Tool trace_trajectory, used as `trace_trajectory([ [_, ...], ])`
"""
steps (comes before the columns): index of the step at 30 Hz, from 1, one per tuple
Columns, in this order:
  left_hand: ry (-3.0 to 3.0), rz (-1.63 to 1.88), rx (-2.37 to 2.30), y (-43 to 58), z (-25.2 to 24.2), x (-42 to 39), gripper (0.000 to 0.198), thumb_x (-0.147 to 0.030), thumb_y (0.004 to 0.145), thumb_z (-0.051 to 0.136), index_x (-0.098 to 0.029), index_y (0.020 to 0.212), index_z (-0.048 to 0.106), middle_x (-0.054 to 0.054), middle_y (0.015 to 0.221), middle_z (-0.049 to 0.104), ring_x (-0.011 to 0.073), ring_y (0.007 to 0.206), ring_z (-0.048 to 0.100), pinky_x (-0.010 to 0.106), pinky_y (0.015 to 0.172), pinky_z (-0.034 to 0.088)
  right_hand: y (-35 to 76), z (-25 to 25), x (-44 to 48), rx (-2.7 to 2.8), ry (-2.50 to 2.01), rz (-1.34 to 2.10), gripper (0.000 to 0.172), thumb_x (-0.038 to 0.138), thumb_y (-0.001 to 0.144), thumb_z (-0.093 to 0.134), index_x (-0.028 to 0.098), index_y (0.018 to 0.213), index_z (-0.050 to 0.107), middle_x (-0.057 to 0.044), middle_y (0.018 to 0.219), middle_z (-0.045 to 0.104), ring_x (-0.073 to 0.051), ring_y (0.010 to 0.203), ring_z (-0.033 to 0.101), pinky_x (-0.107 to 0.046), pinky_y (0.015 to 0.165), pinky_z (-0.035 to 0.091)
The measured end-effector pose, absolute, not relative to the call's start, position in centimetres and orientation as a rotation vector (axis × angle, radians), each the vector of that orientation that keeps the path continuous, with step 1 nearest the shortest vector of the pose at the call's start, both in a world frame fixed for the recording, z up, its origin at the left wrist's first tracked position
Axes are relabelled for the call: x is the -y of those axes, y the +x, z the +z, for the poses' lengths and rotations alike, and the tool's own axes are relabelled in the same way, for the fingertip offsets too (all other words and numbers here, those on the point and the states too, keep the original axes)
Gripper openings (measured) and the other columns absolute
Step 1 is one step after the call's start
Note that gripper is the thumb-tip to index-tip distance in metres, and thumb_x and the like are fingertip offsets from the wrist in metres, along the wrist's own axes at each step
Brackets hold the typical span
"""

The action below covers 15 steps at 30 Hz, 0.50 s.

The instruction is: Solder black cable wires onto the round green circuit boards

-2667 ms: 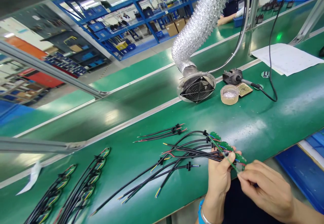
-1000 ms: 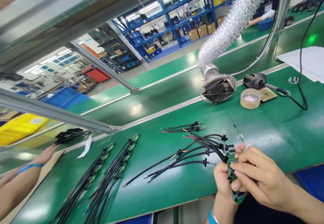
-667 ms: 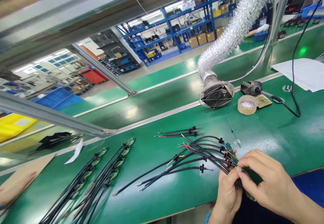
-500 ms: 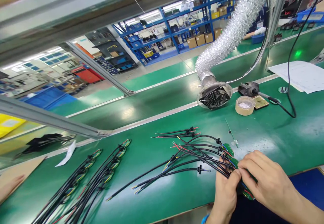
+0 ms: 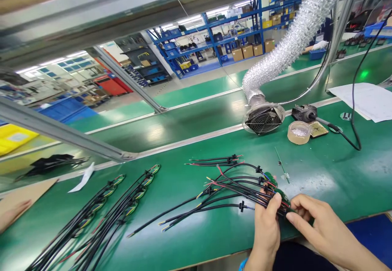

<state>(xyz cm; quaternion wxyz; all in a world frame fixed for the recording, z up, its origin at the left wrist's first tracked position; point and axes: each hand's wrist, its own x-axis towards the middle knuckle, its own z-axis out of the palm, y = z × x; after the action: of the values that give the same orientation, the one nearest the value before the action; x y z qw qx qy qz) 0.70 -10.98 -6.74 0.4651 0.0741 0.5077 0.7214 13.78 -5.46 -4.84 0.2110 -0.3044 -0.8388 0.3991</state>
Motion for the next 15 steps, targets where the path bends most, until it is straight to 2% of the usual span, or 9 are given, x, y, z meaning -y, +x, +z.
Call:
trace_trajectory([
  [5,0.057,1.682,-1.060,0.2,-6.3,10.7,0.043,-0.039,0.062,0.088,-0.013,0.094,0.076,-0.001,0.066,0.057,0.0119,0.062,0.049,0.026,0.064,0.042,13.3,-4.5,5.1,2.358,-0.599,1.123,0.024,0.033,0.101,0.043,0.022,0.082,0.052,0.001,0.073,0.056,-0.011,0.064,0.053,-0.022,0.058,0.044],
  [8,0.136,1.735,-1.035,-0.5,-6.1,10.8,0.048,-0.039,0.065,0.087,-0.015,0.104,0.075,0.001,0.072,0.061,0.0135,0.068,0.054,0.027,0.071,0.044,13.3,-4.2,4.1,2.384,-0.628,1.174,0.026,0.034,0.100,0.042,0.021,0.080,0.053,0.001,0.072,0.057,-0.012,0.064,0.053,-0.023,0.060,0.044],
  [11,0.318,1.811,-1.154,-1.6,-6.2,10.9,0.058,-0.036,0.067,0.087,-0.020,0.120,0.070,0.001,0.081,0.066,0.0170,0.079,0.058,0.030,0.082,0.046,12.7,-3.6,2.5,2.401,-0.667,1.244,0.018,0.033,0.092,0.052,0.021,0.079,0.055,0.000,0.074,0.059,-0.014,0.067,0.054,-0.026,0.063,0.045],
  [13,0.418,1.810,-1.260,-2.4,-6.4,10.9,0.061,-0.035,0.068,0.086,-0.021,0.124,0.068,0.002,0.087,0.068,0.0188,0.084,0.059,0.031,0.085,0.046,11.5,-3.0,1.2,2.395,-0.679,1.298,0.012,0.031,0.087,0.055,0.020,0.085,0.058,-0.001,0.077,0.061,-0.015,0.069,0.055,-0.027,0.063,0.045],
  [15,0.512,1.786,-1.294,-2.9,-6.4,11.0,0.058,-0.035,0.069,0.086,-0.020,0.122,0.069,0.004,0.095,0.070,0.0219,0.092,0.061,0.033,0.089,0.047,9.8,-2.3,0.0,2.378,-0.683,1.341,0.017,0.034,0.090,0.052,0.018,0.090,0.059,-0.001,0.079,0.061,-0.014,0.069,0.053,-0.026,0.062,0.043],
])
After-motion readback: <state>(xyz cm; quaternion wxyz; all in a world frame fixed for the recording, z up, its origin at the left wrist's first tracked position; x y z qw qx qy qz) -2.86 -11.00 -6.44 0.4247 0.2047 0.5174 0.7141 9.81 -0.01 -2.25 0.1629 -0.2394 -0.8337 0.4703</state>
